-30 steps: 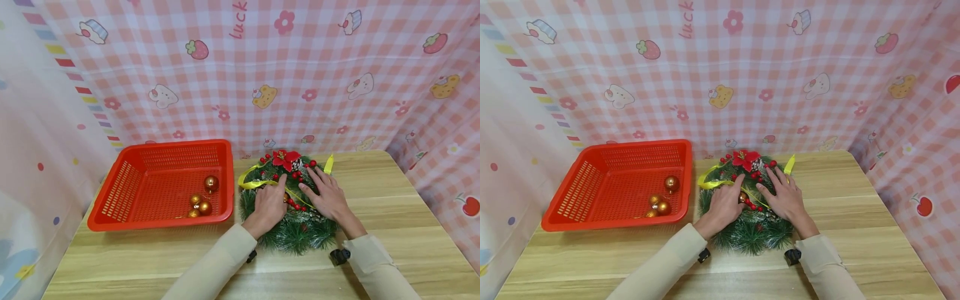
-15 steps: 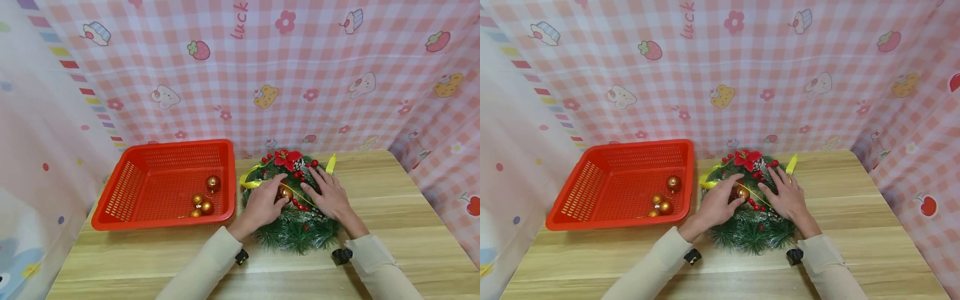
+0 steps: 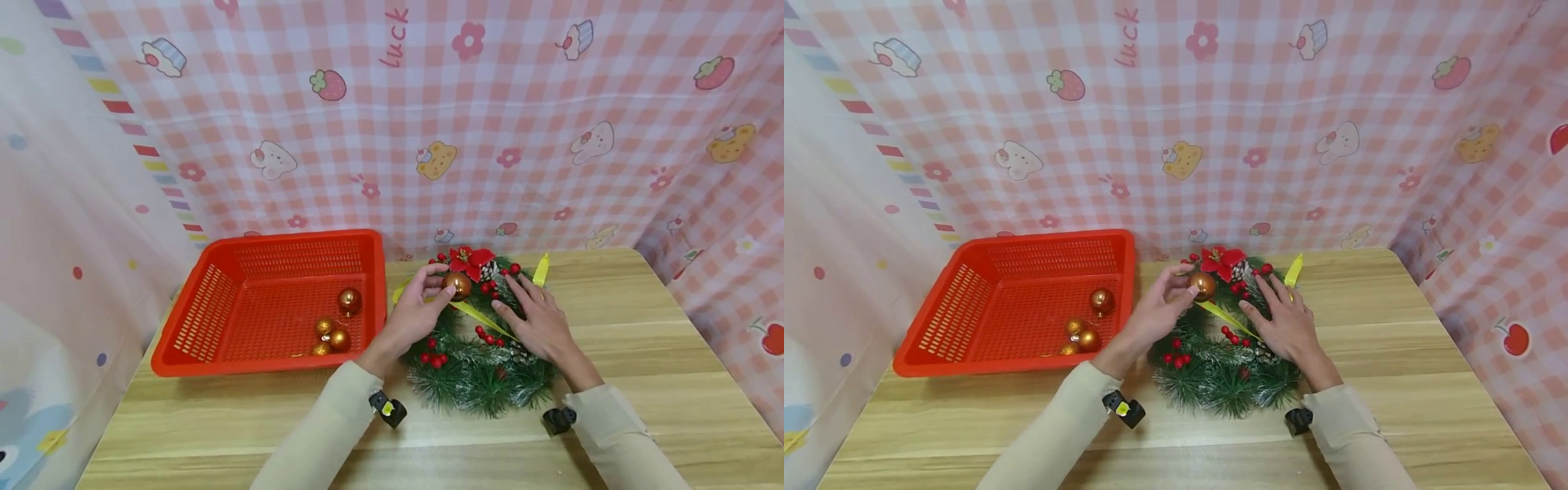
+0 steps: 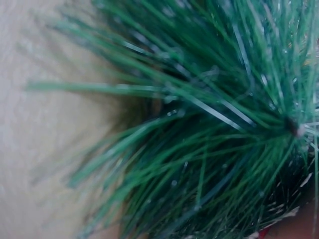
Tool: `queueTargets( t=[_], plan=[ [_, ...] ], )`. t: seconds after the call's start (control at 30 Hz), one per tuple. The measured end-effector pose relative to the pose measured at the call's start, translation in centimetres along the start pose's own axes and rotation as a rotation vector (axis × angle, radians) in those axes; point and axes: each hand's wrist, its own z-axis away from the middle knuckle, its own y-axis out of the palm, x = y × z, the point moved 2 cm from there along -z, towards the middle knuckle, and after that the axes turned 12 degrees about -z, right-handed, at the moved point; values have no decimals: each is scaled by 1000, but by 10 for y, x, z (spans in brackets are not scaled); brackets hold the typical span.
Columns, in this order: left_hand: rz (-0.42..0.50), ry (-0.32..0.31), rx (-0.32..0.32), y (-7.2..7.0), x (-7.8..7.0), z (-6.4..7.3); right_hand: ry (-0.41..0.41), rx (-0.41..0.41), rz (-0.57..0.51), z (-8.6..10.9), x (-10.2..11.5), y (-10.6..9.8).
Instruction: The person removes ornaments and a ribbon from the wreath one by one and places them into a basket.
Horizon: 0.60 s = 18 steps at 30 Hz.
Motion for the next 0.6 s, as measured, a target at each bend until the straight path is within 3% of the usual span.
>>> queueTargets(
  t=[0.17, 0.37, 0.6],
  plan=[
    [188, -31, 22, -3, 2, -3, -4, -1, -4, 0, -1, 1],
    [279, -62, 77, -6, 6, -2, -3, 2, -6, 0, 0, 1],
    [263, -113, 49, -10, 6, 1, -1, 8, -7, 0, 1, 1]
  ],
)
